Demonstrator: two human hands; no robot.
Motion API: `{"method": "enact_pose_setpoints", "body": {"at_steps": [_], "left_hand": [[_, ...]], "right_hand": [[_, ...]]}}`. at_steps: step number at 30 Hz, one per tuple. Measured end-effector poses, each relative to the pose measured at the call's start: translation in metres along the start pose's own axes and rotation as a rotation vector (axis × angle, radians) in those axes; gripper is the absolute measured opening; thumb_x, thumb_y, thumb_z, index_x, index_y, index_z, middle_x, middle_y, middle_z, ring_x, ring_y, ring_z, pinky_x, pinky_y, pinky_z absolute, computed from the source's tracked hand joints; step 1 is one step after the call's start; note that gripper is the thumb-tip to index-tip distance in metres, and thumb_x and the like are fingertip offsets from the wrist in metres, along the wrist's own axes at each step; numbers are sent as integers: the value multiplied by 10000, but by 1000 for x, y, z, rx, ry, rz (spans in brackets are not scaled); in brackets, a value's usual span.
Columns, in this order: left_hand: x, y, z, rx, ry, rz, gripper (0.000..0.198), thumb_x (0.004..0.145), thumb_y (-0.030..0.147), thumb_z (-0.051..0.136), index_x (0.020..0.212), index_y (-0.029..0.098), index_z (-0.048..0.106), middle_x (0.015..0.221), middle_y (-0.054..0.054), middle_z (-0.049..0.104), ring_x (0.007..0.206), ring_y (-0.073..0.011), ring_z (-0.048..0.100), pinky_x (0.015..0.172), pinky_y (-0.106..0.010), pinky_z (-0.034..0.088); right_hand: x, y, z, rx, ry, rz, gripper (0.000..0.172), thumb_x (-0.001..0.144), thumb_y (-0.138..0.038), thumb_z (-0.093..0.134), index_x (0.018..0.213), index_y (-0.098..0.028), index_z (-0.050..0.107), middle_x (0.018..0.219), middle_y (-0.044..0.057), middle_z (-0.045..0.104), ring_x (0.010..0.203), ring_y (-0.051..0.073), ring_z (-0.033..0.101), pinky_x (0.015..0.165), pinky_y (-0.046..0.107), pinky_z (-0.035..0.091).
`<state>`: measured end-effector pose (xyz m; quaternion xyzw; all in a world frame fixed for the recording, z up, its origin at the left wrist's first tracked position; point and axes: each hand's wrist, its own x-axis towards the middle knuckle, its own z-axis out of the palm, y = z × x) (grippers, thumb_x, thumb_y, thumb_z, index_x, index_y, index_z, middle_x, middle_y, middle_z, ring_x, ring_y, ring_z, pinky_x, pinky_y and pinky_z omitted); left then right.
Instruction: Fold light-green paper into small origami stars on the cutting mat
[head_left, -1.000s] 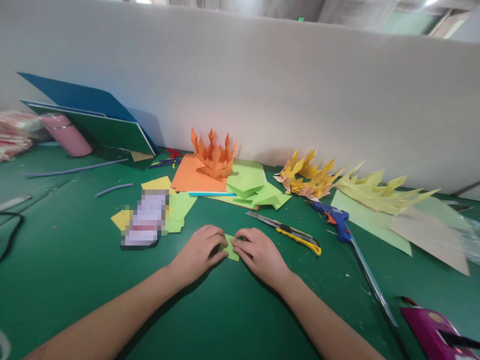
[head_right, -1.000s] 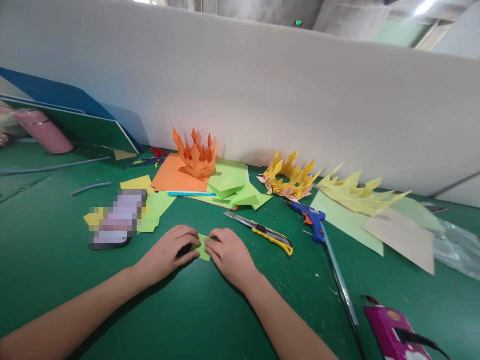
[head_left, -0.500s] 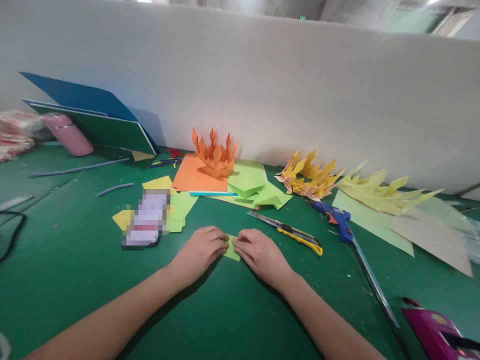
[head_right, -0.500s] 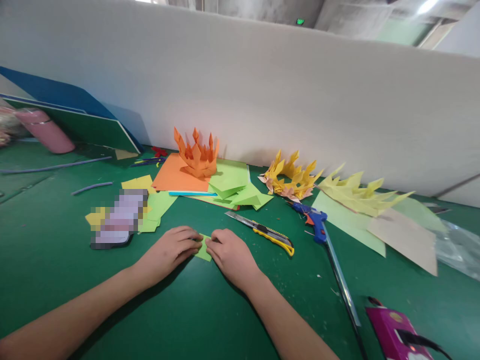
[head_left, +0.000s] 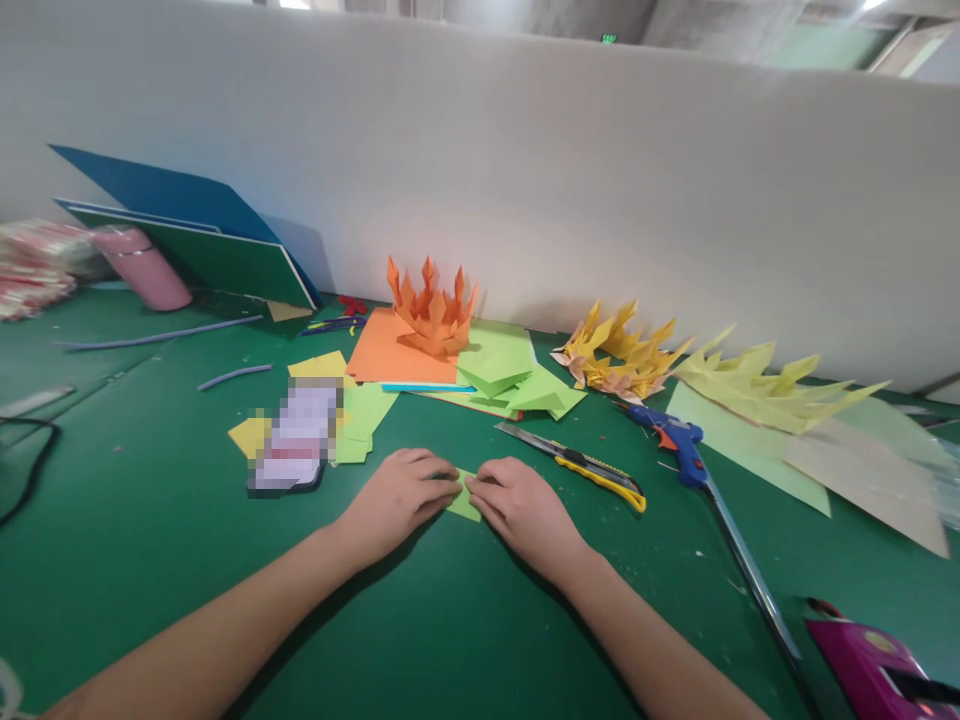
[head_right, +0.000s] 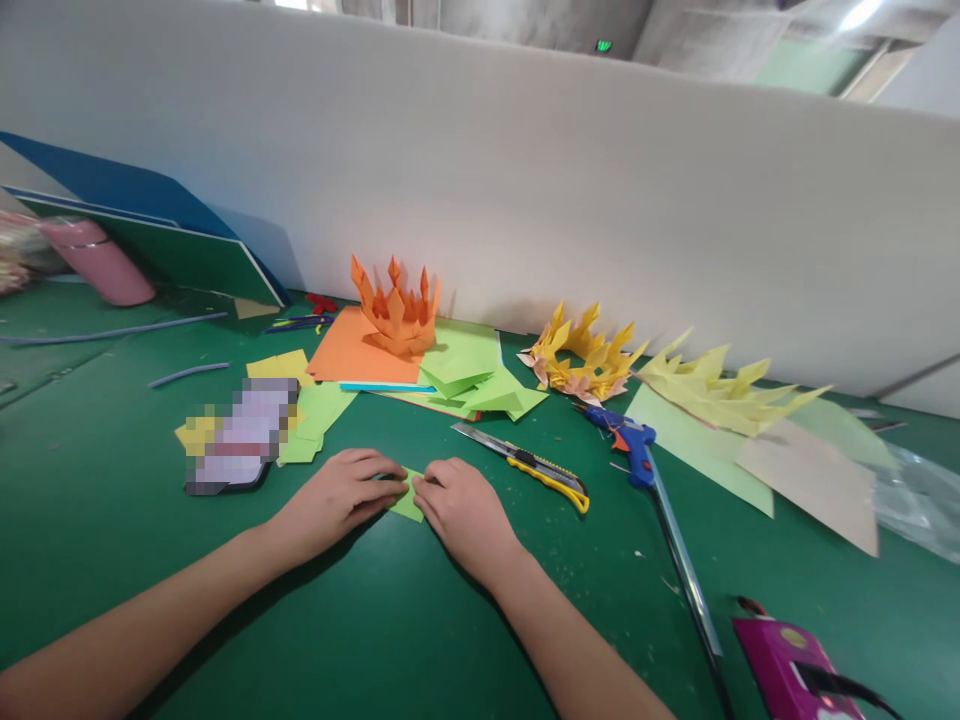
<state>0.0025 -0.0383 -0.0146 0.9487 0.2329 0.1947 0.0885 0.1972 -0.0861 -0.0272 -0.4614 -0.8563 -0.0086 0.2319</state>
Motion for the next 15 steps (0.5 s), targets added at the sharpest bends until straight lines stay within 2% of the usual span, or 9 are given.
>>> {"method": "enact_pose_setpoints", "body": {"at_steps": [5, 15], "left_hand": [[0, -1, 1, 9, 11, 12, 235, 925, 231, 434, 928, 196, 666, 1037, -44, 682, 992, -212, 545, 828, -361, 410], [2, 2, -3, -18, -79, -165, 142, 861, 224, 545, 979, 213, 623, 1079, -3, 675, 980, -199, 536, 887, -366, 348]], "right_hand": [[0, 0, 0, -12, 10, -5, 157, 892, -181, 509, 889, -157, 663, 823, 59, 629, 746, 172, 525, 691, 289, 411], [-3, -1, -2, -47, 4, 37, 194, 901, -191, 479, 857, -154, 665, 773, 56, 605, 701, 174, 500, 648, 292, 391]]}}
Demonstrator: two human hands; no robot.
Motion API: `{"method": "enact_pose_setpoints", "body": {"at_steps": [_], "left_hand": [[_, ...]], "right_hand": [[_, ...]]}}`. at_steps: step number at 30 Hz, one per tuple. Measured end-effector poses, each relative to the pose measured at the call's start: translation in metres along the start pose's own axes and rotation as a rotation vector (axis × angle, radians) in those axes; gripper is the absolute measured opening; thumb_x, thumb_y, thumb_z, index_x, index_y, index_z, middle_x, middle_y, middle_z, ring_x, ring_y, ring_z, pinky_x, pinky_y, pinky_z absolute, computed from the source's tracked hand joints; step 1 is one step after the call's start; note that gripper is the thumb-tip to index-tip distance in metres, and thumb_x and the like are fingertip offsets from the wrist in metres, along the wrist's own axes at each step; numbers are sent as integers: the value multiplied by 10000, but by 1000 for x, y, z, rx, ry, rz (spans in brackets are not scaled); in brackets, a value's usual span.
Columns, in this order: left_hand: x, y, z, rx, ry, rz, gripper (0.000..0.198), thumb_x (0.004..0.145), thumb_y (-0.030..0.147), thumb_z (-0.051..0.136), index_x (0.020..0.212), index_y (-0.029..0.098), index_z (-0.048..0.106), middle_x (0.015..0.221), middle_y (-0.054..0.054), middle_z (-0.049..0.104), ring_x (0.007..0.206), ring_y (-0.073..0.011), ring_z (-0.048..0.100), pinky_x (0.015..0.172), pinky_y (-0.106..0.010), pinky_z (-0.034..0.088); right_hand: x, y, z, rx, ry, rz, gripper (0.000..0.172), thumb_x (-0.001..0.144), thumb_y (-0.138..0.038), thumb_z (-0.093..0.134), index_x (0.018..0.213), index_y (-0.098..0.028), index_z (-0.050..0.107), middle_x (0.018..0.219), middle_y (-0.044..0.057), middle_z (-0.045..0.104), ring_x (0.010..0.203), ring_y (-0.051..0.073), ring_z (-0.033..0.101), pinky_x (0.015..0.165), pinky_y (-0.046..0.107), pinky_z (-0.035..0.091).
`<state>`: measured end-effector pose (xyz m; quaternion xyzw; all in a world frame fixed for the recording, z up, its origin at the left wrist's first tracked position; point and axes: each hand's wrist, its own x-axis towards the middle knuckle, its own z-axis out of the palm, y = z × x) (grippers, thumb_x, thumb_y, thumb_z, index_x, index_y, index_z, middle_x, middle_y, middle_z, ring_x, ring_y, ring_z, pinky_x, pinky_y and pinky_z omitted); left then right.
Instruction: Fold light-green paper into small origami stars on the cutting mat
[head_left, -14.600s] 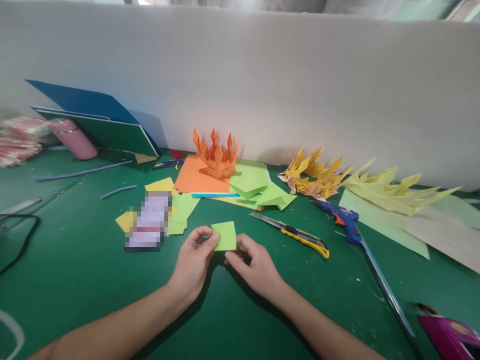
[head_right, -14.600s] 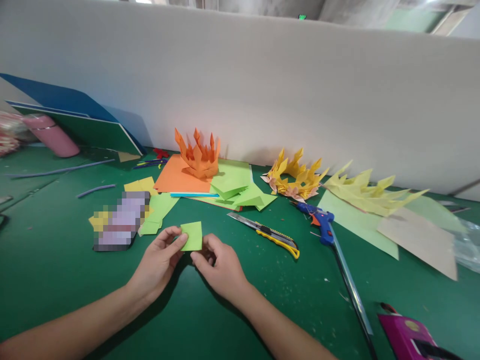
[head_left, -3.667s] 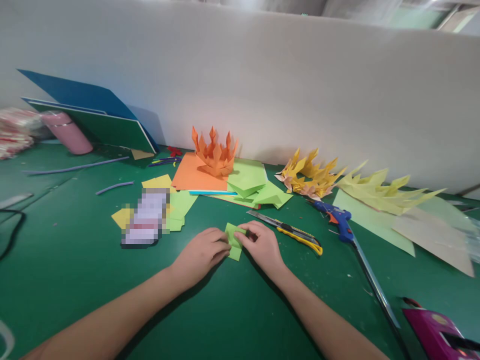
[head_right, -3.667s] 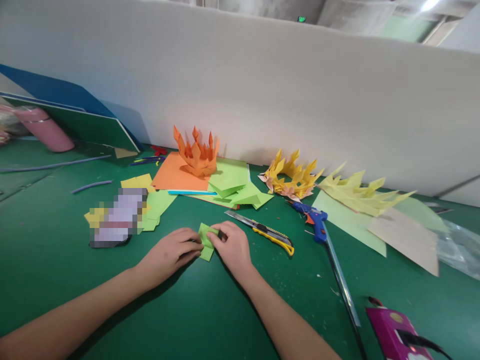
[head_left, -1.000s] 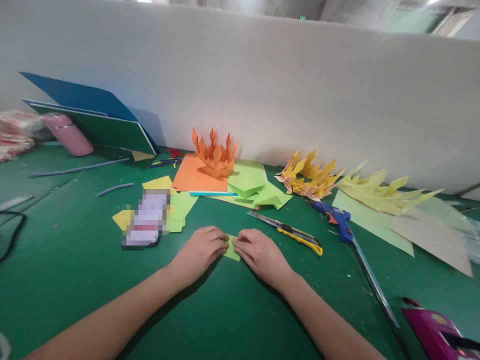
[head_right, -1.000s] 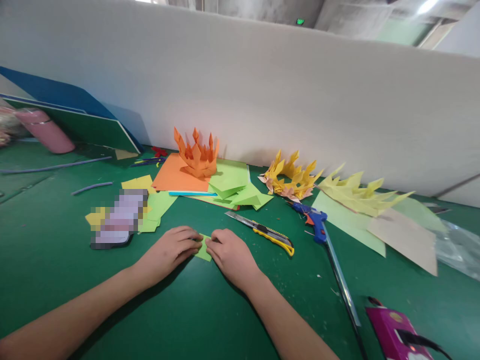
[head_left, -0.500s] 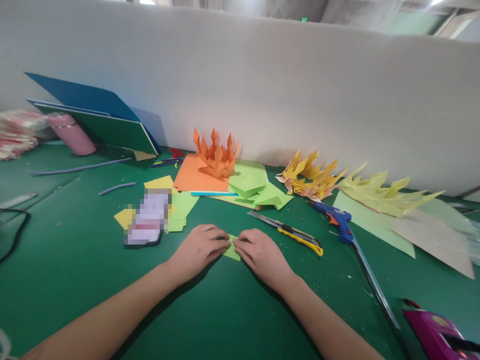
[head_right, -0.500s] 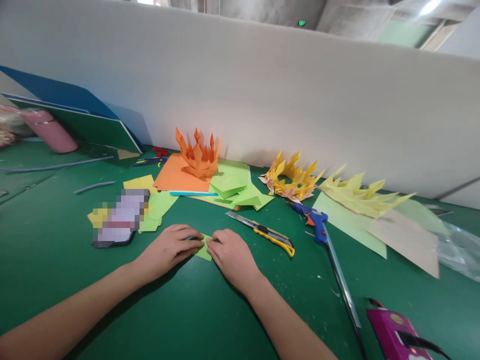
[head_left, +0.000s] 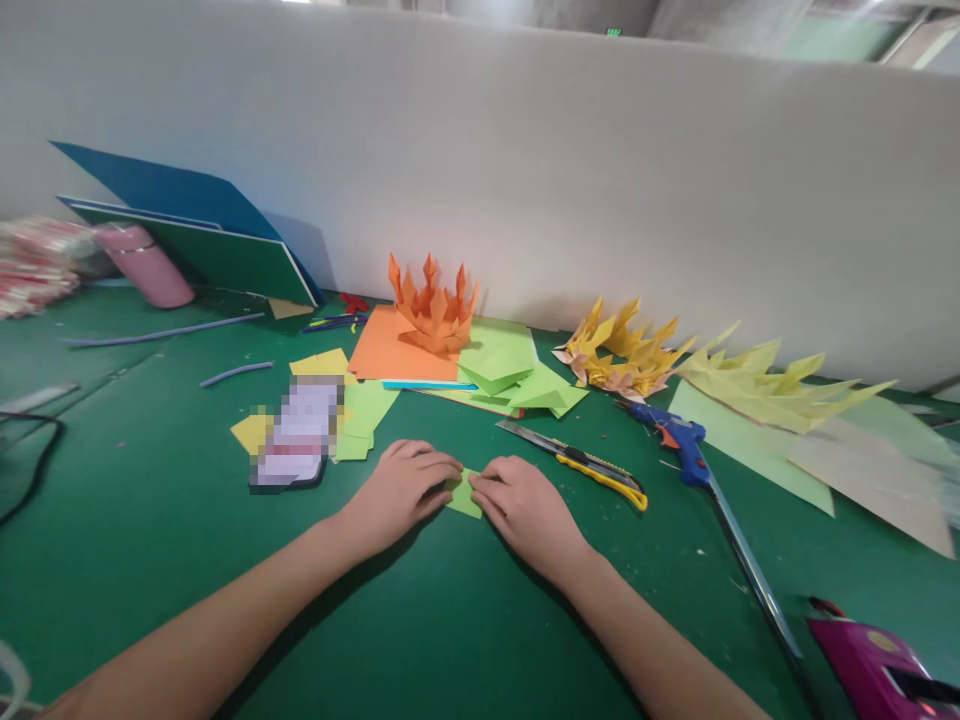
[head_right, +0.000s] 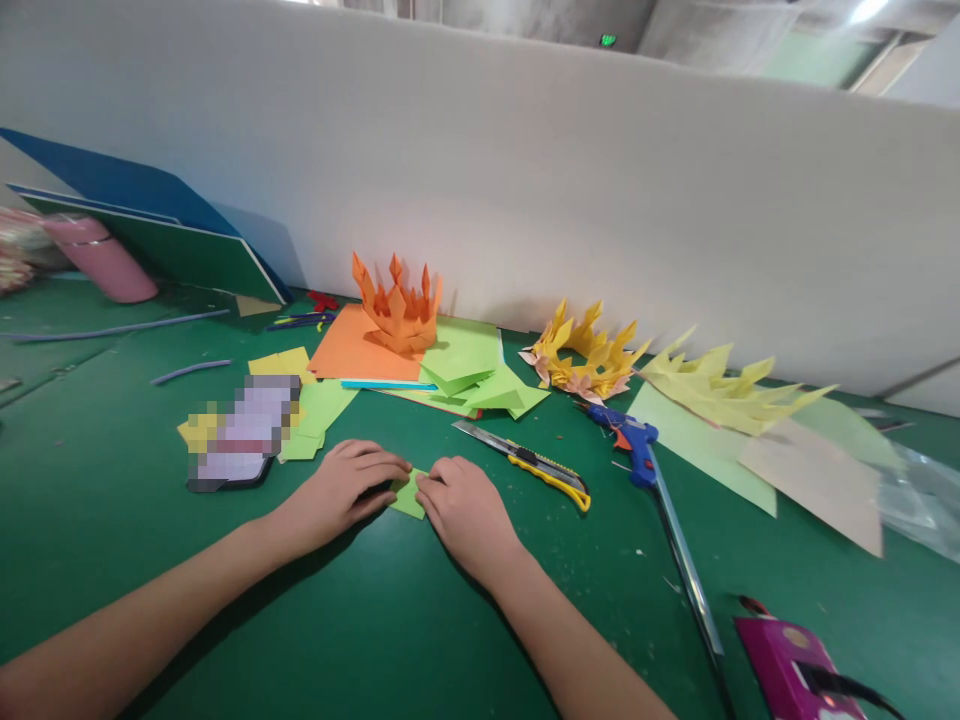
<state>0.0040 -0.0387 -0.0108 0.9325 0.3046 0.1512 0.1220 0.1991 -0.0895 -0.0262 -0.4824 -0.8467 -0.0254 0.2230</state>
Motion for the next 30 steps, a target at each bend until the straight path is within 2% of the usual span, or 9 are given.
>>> {"method": "enact_pose_setpoints", "body": {"at_steps": [6, 12, 15, 23, 30], "left_hand": [[0, 0, 0, 23, -24, 13, 208, 885, 235, 500, 1063, 256, 605, 1092, -7, 658, 1003, -187, 533, 924, -371, 294], [-1, 2, 2, 68, -19, 21, 268, 914, 201, 419, 1105, 288, 587, 1101, -5, 640, 1062, -186, 505, 987, -402, 226], [-1, 2, 2, 81, -5, -2, 256, 901, 202, 437, 1088, 279, 593, 1092, -6, 644, 1068, -197, 498, 993, -414, 226], [-2, 0, 0, 144, 44, -52, 212, 826, 275, 589, 1030, 221, 610, 1071, -35, 653, 1068, -253, 500, 968, -459, 246], [-4, 2, -1, 192, 75, -62, 168, 812, 285, 609, 969, 228, 626, 1049, -39, 643, 1045, -262, 498, 925, -446, 296]], "right_hand": [[-6, 9, -4, -3, 53, 35, 273, 914, -183, 426, 788, -132, 663, 719, 66, 569, 686, 183, 480, 654, 304, 393], [1, 5, 0, -16, 15, -29, 230, 907, -172, 439, 982, -113, 648, 804, 79, 589, 724, 192, 471, 681, 316, 392], [5, 3, 1, -26, -22, -49, 225, 902, -157, 448, 1008, -102, 639, 813, 81, 588, 728, 194, 463, 682, 319, 393], [4, 4, -5, 15, -15, -32, 255, 906, -161, 411, 920, -116, 661, 792, 89, 580, 761, 206, 467, 715, 335, 413], [0, 4, -9, 58, 28, -21, 295, 891, -139, 396, 772, -134, 665, 731, 83, 577, 726, 197, 474, 691, 331, 419]]}}
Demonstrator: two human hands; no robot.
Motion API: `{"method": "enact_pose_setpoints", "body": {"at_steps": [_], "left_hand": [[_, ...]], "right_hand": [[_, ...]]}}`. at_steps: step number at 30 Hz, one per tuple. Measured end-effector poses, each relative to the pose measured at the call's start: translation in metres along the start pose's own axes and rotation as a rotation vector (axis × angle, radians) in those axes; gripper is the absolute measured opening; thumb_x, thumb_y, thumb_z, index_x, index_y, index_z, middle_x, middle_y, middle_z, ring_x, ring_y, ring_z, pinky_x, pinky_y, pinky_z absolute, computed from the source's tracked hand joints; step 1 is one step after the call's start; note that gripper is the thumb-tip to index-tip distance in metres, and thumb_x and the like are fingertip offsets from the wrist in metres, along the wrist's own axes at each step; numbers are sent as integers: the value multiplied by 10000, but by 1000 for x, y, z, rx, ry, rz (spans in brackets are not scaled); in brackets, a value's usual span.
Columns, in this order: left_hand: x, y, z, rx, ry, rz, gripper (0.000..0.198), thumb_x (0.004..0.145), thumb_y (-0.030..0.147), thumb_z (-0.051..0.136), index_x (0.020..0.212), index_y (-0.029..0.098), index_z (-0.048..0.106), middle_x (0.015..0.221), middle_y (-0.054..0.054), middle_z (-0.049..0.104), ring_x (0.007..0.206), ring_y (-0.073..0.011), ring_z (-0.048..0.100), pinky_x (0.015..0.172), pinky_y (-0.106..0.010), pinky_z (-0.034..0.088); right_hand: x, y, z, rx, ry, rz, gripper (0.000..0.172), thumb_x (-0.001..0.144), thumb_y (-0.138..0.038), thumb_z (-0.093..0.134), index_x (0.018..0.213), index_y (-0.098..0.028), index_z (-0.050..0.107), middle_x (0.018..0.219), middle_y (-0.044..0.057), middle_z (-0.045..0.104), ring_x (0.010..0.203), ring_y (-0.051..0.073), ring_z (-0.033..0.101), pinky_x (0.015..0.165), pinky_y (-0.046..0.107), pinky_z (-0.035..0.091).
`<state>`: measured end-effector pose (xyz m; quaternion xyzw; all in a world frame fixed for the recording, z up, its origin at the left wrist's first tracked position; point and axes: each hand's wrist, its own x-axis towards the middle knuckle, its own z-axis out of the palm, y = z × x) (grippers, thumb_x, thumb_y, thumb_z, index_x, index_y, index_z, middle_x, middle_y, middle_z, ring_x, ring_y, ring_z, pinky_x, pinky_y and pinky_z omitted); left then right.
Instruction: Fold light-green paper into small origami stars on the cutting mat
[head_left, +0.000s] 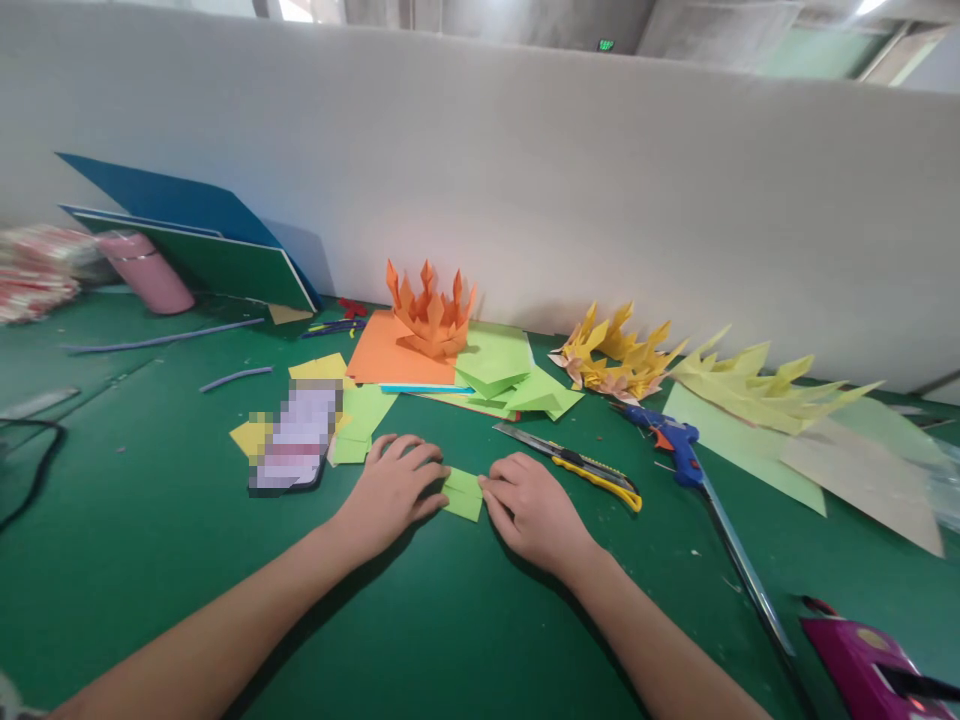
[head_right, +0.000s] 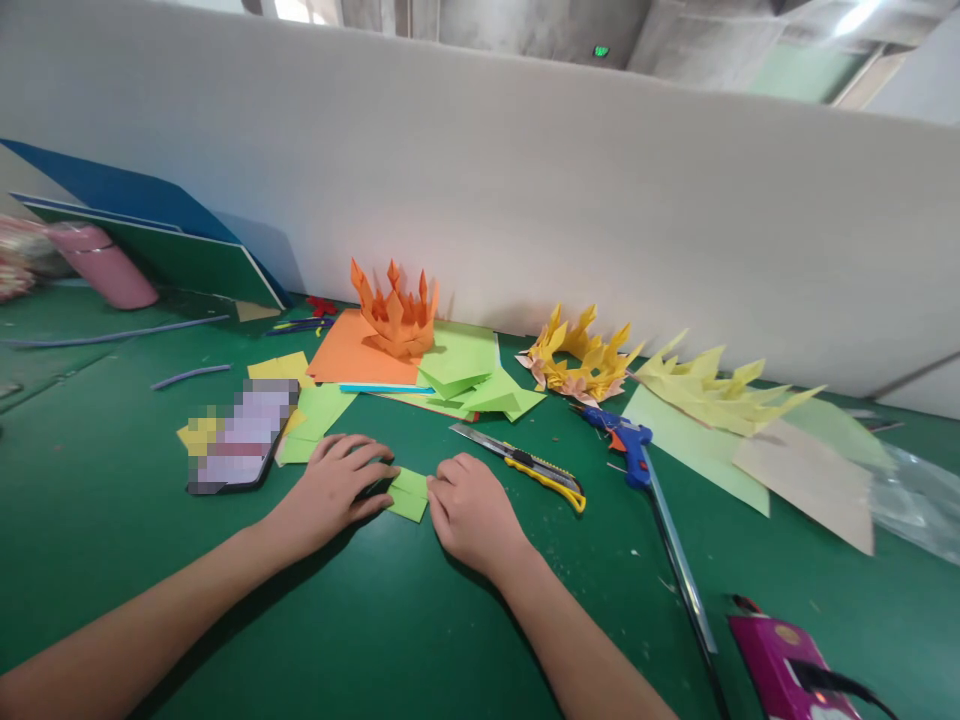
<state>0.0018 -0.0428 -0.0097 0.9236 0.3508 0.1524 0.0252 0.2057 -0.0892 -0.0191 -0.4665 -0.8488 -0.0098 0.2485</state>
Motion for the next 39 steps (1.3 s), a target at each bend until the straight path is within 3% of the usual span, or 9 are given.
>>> {"method": "enact_pose_setpoints", "body": {"at_steps": [6, 10, 16, 21, 24, 29, 34, 37, 39], "left_hand": [[-2, -1, 4, -111, -12, -110, 242, 812, 297, 577, 1036, 206, 585, 1089, -76, 604, 1038, -263, 509, 878, -436, 356], [-2, -4, 4, -266, -15, -152, 363, 810, 253, 540, 1168, 206, 501, 1130, -81, 602, 1080, -260, 499, 909, -447, 359], [-2, -2, -1, -398, -71, -153, 565, 739, 321, 659, 1250, 224, 439, 1142, -85, 599, 1084, -278, 503, 943, -489, 358], [-3, 7, 1, -611, 2, -106, 532, 779, 166, 566, 1276, 230, 389, 1132, -84, 574, 957, -206, 575, 859, -380, 473], [-1, 10, 7, -788, 54, -170, 502, 786, 118, 498, 1262, 221, 377, 1118, -91, 567, 843, -166, 606, 757, -322, 517], [6, 7, 12, -983, 144, -360, 320, 749, 106, 475, 1055, 196, 456, 1001, -63, 569, 770, -134, 599, 636, -262, 504], [11, 8, -4, -972, -19, -369, 223, 737, 120, 484, 948, 189, 506, 763, 13, 551, 623, -105, 524, 571, -236, 441], [14, 11, -18, -972, -228, -299, 136, 726, 256, 591, 809, 186, 509, 669, 38, 540, 602, -109, 515, 549, -223, 408], [18, 11, -24, -934, -258, -327, 229, 711, 354, 625, 696, 183, 473, 620, 41, 535, 561, -106, 491, 509, -214, 369]], "right_hand": [[-2, 1, 7, 96, 67, 72, 208, 877, -261, 503, 955, -128, 643, 846, 96, 630, 796, 220, 532, 734, 355, 461], [2, -3, 14, 152, 46, 118, 401, 843, -279, 560, 1222, -157, 508, 1037, 113, 628, 929, 246, 545, 823, 411, 465], [8, -7, 21, 187, 55, 152, 218, 831, -185, 539, 1030, -161, 624, 917, 98, 608, 871, 229, 555, 777, 380, 489], [7, -6, 18, 225, 149, 99, 223, 861, -185, 497, 1059, -180, 600, 1026, 104, 642, 946, 227, 577, 826, 385, 488], [6, -7, 17, 265, 204, 82, 222, 883, -213, 471, 1063, -181, 598, 994, 101, 673, 911, 223, 606, 803, 373, 501], [6, -7, 21, 515, 292, 311, 290, 872, -208, 447, 1132, -197, 574, 878, 64, 685, 759, 182, 653, 703, 319, 539], [6, -3, 23, 958, 342, 553, 365, 825, -283, 517, 1180, -198, 508, 672, -19, 589, 570, 133, 622, 562, 264, 549], [6, -2, 19, 1092, 359, 596, 362, 786, -320, 579, 1122, -198, 529, 627, -41, 557, 547, 124, 597, 563, 270, 547], [6, -2, 16, 1145, 356, 616, 364, 763, -329, 607, 1095, -198, 535, 609, -49, 549, 538, 120, 587, 563, 273, 542]]}}
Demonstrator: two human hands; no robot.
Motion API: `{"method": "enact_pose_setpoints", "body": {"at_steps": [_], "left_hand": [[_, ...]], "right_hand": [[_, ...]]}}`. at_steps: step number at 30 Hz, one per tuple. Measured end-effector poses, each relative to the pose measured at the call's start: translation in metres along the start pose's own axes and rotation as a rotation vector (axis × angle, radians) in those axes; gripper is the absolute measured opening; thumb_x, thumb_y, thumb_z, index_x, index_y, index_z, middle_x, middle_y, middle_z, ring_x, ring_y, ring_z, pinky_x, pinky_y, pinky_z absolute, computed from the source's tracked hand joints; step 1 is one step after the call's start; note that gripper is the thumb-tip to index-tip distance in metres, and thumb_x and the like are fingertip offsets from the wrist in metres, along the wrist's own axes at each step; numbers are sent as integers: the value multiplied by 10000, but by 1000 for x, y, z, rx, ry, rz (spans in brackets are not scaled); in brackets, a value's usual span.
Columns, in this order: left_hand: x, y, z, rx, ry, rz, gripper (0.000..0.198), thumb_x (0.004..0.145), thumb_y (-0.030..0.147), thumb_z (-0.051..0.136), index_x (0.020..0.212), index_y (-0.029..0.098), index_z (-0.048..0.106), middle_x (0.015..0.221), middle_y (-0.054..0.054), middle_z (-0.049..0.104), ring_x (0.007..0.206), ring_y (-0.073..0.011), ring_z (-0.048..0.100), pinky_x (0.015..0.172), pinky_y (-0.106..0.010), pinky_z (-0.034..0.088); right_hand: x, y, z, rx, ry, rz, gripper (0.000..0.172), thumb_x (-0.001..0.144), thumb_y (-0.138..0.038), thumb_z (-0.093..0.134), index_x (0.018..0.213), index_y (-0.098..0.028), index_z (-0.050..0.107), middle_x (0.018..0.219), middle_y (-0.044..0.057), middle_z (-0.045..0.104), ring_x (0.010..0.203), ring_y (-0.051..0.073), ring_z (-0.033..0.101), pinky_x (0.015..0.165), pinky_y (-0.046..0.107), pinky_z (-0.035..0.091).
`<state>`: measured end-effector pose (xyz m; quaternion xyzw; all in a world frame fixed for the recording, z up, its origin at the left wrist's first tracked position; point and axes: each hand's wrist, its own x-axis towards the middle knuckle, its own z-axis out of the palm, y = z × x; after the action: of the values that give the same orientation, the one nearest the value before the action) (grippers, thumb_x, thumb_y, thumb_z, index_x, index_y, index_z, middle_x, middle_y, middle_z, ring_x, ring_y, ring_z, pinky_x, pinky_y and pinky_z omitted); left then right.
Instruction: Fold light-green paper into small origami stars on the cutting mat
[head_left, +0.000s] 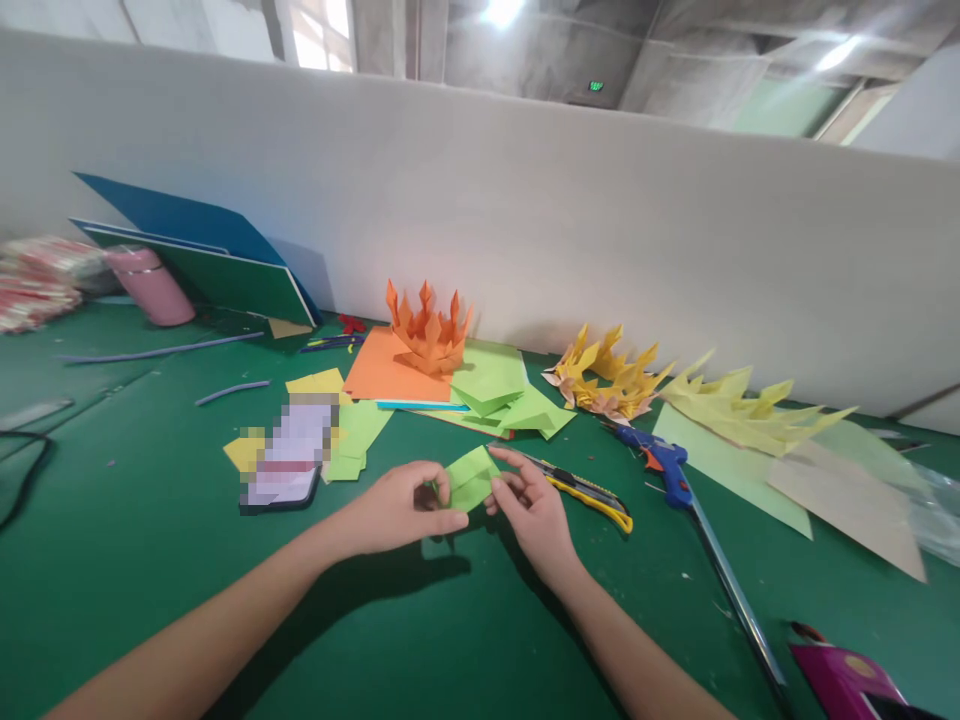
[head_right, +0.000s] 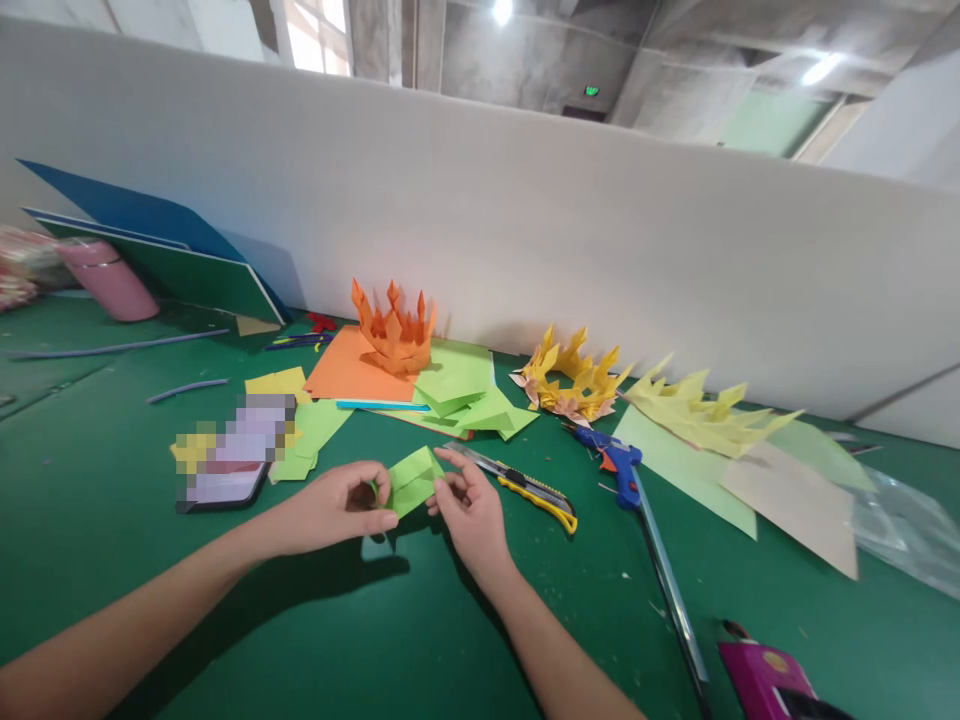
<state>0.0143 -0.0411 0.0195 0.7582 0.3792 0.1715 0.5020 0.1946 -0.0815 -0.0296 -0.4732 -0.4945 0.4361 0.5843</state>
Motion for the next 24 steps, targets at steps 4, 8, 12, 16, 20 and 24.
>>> {"method": "enact_pose_setpoints", "body": {"at_steps": [4, 8, 12, 16, 20, 24], "left_hand": [[9, 2, 0, 74, 215, -68, 185, 724, 292, 564, 658, 199, 418, 560, 65, 459, 492, -96, 429, 477, -213, 329], [17, -7, 8, -80, 407, 40, 146, 686, 202, 517, 824, 203, 469, 821, -1, 557, 687, -128, 543, 599, -250, 435], [15, -16, 19, -324, 477, 35, 223, 745, 231, 472, 965, 221, 437, 926, -28, 586, 768, -145, 583, 652, -272, 481], [10, -20, 24, -220, 533, 104, 138, 825, 239, 386, 831, 201, 518, 844, -23, 590, 790, -160, 567, 724, -300, 474], [9, -17, 27, -113, 540, 98, 172, 838, 252, 387, 799, 193, 544, 803, -22, 585, 790, -174, 554, 753, -318, 456], [8, -12, 31, -155, 536, 58, 153, 731, 254, 539, 875, 203, 542, 896, -22, 586, 849, -181, 557, 767, -300, 443]], "right_hand": [[0, -3, 1, 68, -7, 60, 367, 729, -325, 633, 1054, -199, 520, 628, -45, 582, 545, 119, 593, 555, 265, 532], [1, 0, 1, 95, -47, 80, 419, 713, -293, 637, 1080, -219, 450, 625, -54, 604, 521, 115, 590, 532, 256, 521], [0, 4, 1, 55, -165, 69, 514, 739, -259, 589, 1209, -236, 382, 635, -57, 605, 519, 118, 594, 531, 261, 519], [-4, 6, 2, -80, -250, -14, 396, 776, -221, 519, 1168, -230, 467, 678, -29, 608, 593, 134, 618, 590, 273, 525], [-8, 3, 0, -363, -235, -168, 479, 784, -172, 496, 1255, -235, 447, 745, -5, 620, 570, 129, 571, 557, 251, 497], [-9, 1, -3, -489, -214, -307, 365, 811, -148, 446, 1158, -235, 514, 933, 35, 638, 654, 136, 586, 602, 248, 489]]}}
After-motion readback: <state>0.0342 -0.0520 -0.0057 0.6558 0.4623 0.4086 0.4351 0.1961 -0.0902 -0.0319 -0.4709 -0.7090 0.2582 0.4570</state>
